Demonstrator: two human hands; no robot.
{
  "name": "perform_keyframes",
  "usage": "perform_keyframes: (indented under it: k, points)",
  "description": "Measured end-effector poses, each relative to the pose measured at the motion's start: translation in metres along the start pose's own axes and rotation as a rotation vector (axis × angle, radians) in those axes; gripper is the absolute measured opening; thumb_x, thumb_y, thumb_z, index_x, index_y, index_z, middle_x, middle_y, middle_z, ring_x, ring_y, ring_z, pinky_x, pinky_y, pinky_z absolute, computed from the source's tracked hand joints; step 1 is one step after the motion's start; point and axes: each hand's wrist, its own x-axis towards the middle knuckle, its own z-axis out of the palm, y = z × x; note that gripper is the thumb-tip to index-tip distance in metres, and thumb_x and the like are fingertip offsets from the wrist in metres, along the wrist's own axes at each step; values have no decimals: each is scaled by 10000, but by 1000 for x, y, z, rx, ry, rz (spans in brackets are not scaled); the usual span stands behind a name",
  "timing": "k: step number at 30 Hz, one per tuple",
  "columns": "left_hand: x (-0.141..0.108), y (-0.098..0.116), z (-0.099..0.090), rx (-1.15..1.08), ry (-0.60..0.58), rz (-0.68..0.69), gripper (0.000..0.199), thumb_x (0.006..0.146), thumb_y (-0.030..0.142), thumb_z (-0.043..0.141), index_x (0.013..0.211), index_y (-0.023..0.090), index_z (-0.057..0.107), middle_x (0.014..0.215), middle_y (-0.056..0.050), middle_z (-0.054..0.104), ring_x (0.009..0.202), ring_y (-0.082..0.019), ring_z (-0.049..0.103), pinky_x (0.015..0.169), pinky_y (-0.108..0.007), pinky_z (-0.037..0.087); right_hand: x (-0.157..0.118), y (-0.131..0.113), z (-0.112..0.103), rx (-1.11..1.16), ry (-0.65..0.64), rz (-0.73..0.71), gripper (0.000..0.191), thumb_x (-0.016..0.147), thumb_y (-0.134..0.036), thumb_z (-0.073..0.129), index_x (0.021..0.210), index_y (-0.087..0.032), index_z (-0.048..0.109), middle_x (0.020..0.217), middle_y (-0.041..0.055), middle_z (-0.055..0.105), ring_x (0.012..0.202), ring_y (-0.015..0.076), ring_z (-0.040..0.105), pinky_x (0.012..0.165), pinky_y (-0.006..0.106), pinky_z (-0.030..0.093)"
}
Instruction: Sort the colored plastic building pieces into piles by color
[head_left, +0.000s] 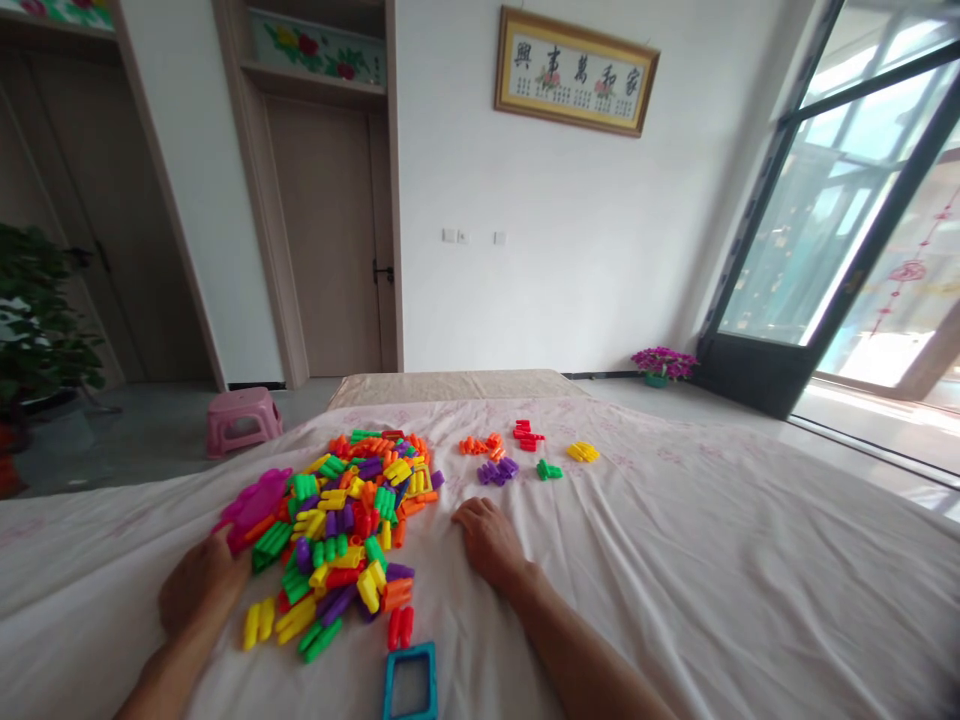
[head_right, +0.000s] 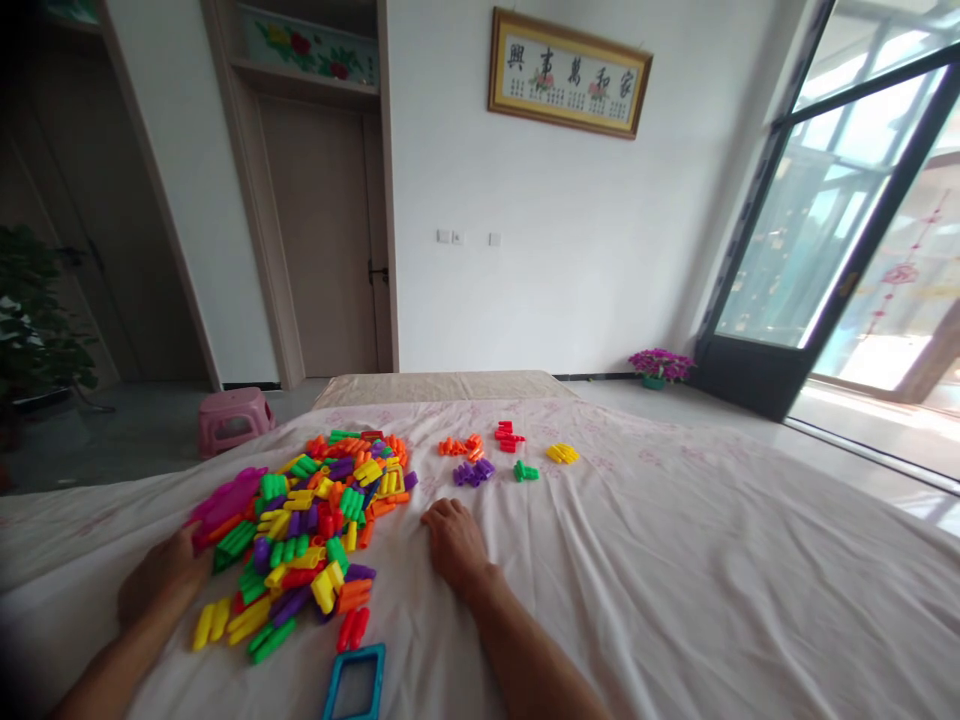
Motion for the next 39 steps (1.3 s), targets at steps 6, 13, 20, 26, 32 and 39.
perform_keyframes:
  k: [6, 13, 20, 26, 32, 39]
  points:
    - [-1, 12, -2, -77, 72, 28, 609, 941, 325, 402, 1494, 112, 540, 1368, -246, 670, 1253, -393, 647, 1010, -515, 514, 1, -1, -1, -1, 9, 5, 425, 930, -20, 465, 1147, -213, 775, 1187, 67, 736, 1147, 186, 611, 1029, 269, 437]
    - [-2, 8, -2, -95, 60, 45, 592, 976, 341, 364, 1496, 119, 537, 1414, -226, 651, 1264, -390, 633, 1047, -526, 491, -1, -2, -3, -12, -13, 6, 434, 945, -41, 460, 1205, -219, 758, 1240, 70, 727, 1162, 191, 610, 1048, 284, 437]
    - [-4, 9, -3, -105, 34, 35, 627, 990, 373, 312, 1525, 112, 511, 1428, -236, 635, 1262, -396, 640, 1026, -517, 502, -8, -5, 1, 5, -3, 3, 425, 985, -68, 443, 1234, -216, 753, 1290, 76, 715, 1207, 197, 600, 1076, 282, 429]
    - [-1, 6, 1, -102, 21, 31, 657, 981, 406, 293, 1537, 123, 500, 1424, -233, 635, 1247, -400, 646, 1013, -519, 503, -10, -7, 1, 37, 2, -8, 416, 990, -79, 451, 1239, -217, 754, 1289, 63, 721, 1217, 198, 598, 1091, 279, 424]
    - [-2, 7, -1, -105, 29, 37, 649, 973, 428, 320, 1521, 144, 521, 1428, -217, 644, 1272, -379, 639, 1029, -508, 501, -9, -6, 0, 40, 3, -8, 410, 990, -87, 456, 1239, -213, 757, 1300, 68, 722, 1234, 208, 597, 1101, 302, 435]
    - [-10, 10, -9, -94, 29, 60, 635, 996, 389, 286, 1516, 101, 508, 1424, -215, 640, 1259, -370, 639, 1033, -479, 489, -4, 5, -1, 149, 61, -7, 454, 875, -42, 530, 1233, -205, 756, 1249, 94, 742, 1184, 241, 663, 1060, 358, 502]
